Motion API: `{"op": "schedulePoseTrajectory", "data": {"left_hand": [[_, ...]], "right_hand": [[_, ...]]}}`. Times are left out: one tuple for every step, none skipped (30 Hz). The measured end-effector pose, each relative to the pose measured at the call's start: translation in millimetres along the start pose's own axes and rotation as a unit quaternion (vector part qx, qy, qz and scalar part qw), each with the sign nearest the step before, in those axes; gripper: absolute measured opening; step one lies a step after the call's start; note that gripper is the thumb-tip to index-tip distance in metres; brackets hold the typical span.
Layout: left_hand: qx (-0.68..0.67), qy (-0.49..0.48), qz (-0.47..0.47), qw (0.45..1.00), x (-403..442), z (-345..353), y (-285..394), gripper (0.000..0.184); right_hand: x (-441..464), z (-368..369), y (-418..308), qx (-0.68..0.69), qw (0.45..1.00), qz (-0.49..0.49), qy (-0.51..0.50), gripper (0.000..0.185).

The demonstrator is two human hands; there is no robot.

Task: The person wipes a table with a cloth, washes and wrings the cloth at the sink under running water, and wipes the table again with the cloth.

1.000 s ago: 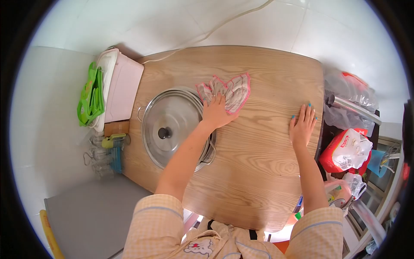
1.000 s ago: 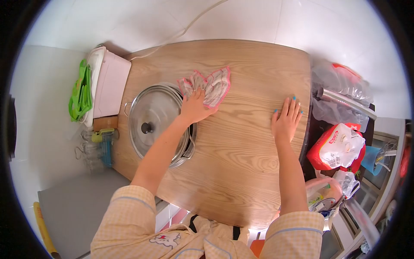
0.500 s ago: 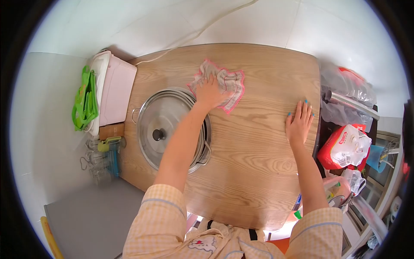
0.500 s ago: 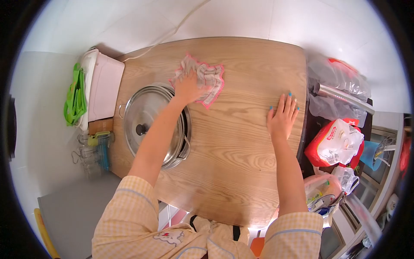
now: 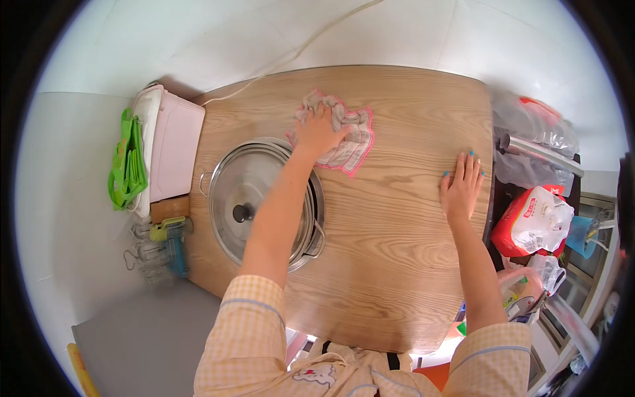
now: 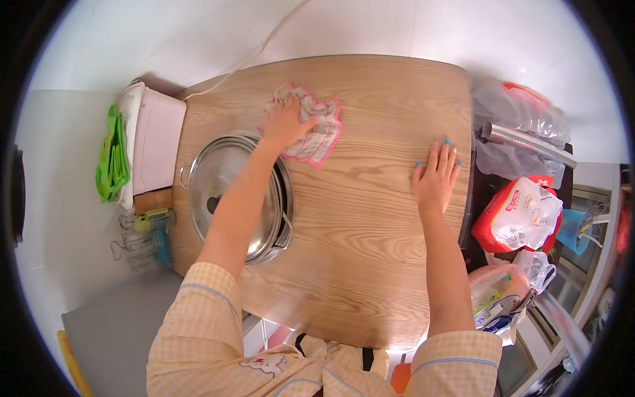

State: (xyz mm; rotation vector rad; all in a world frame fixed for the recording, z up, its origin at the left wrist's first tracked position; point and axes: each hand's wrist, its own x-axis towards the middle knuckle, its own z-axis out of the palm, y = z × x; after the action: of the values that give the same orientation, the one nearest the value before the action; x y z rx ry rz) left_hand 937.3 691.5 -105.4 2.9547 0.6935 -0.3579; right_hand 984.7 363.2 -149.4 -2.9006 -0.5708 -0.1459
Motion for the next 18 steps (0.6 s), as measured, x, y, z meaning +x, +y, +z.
{"op": "schedulePoseTrajectory", "data": {"left_hand": [[-0.003, 0.0, 0.002, 1.0, 5, -1, 2, 0.087], [-0.006, -0.005, 0.002, 1.0, 5, -1, 1, 0.087], [-0.008, -0.009, -0.002, 1.0, 1, -1, -1, 0.087], [-0.007, -0.007, -0.007, 1.0, -6, 0, -1, 0.087], [-0.001, -0.009, -0.007, 1.0, -15, 2, 2, 0.087], [0.005, -0.014, -0.008, 1.0, -28, 5, 4, 0.087], [0.007, -0.014, -0.009, 1.0, -41, 8, 4, 0.087], [0.003, -0.026, 0.004, 1.0, -56, 11, 4, 0.087], [-0.001, -0.038, 0.017, 0.999, -67, 13, 4, 0.086], [0.002, -0.035, 0.017, 0.999, -73, 12, 4, 0.086], [-0.01, -0.031, 0.026, 0.999, -78, 11, 5, 0.083], [-0.023, -0.027, 0.035, 0.999, -84, 11, 6, 0.08], [-0.025, -0.023, 0.033, 0.999, -91, 8, 10, 0.08], [-0.065, -0.035, 0.061, 0.995, -101, 4, 16, 0.075], [-0.106, -0.048, 0.088, 0.989, -113, 4, 22, 0.071], [-0.118, -0.045, 0.155, 0.98, -129, 7, 28, 0.067], [-0.129, -0.042, 0.22, 0.966, -146, 12, 36, 0.062], [-0.125, -0.023, 0.252, 0.959, -162, 23, 45, 0.059]], "right_hand": [[0, 1, 1, -0.003, 1.0, 0.002, -0.002, 0.058], [-1, 0, 3, -0.005, 1.0, 0.003, -0.006, 0.058], [-3, -1, 2, -0.001, 1.0, 0.0, -0.003, 0.058], [0, -1, 0, 0.004, 1.0, -0.004, 0.005, 0.057], [3, -1, -1, 0.007, 1.0, -0.006, 0.009, 0.057], [3, 0, -1, 0.006, 1.0, -0.006, 0.011, 0.058], [0, 0, 0, 0.006, 1.0, -0.004, 0.011, 0.058], [-1, 1, 1, 0.008, 1.0, -0.004, 0.01, 0.058], [-2, 1, 1, 0.014, 1.0, -0.003, 0.011, 0.058], [0, 2, 1, 0.019, 1.0, 0.0, 0.016, 0.058], [0, 2, 0, 0.022, 1.0, 0.001, 0.018, 0.058], [-1, 1, 1, 0.021, 1.0, -0.002, 0.016, 0.057], [1, -1, 1, 0.019, 1.0, -0.009, 0.017, 0.057], [3, -2, 2, 0.017, 1.0, -0.015, 0.02, 0.057], [2, -2, 2, 0.018, 0.999, -0.016, 0.024, 0.057], [1, -1, 1, 0.019, 0.999, -0.018, 0.026, 0.056], [-1, 0, 1, 0.017, 0.999, -0.026, 0.025, 0.056], [0, 1, 2, 0.018, 0.999, -0.019, 0.028, 0.056]]}}
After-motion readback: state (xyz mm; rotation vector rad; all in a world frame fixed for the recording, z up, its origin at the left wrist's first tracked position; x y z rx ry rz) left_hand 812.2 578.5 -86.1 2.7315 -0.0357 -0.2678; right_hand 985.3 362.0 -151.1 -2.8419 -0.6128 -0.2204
